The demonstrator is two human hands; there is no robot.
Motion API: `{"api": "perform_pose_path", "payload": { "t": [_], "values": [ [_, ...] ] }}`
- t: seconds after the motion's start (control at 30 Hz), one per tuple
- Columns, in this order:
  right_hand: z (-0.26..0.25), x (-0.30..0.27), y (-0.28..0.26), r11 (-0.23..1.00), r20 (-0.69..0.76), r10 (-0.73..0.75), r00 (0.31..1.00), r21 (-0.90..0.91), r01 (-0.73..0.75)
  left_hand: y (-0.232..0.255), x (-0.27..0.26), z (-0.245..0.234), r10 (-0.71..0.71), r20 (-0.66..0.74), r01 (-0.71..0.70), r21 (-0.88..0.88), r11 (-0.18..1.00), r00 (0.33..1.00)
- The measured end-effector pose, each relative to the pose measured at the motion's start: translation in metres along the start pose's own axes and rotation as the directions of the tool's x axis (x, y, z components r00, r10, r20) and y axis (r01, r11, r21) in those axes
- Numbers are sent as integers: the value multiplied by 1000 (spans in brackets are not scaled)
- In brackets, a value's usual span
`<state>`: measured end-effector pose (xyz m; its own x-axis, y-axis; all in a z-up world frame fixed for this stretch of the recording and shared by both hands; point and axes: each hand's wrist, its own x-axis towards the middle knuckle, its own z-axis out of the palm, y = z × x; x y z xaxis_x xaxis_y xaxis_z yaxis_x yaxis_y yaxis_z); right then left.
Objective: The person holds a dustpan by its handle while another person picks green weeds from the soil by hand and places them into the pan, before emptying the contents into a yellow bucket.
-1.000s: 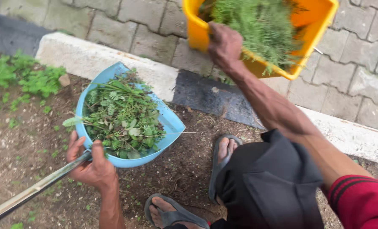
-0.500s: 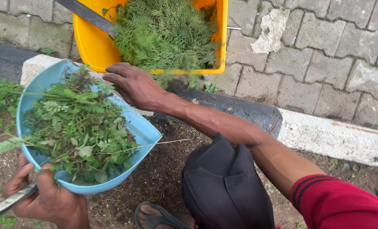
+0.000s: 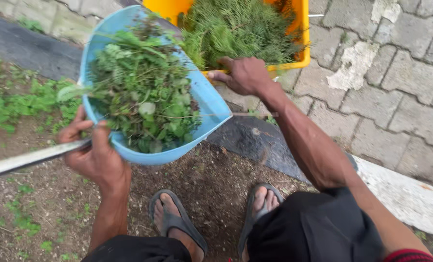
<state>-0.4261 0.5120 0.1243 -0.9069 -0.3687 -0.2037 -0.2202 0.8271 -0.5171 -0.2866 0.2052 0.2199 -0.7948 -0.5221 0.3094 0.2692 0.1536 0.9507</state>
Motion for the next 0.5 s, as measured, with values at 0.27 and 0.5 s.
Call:
{"api": "perform_pose_path", "payload": {
  "t": [0.27, 0.5],
  "values": [
    [5, -11, 43, 913, -709, 82, 700, 336, 233, -60, 91, 48, -22, 250, -24, 177, 984, 968],
    [7, 2, 55, 807, -733, 152, 663, 479, 345, -95, 197, 155, 477, 539, -609, 86, 789, 694]
  ]
}}
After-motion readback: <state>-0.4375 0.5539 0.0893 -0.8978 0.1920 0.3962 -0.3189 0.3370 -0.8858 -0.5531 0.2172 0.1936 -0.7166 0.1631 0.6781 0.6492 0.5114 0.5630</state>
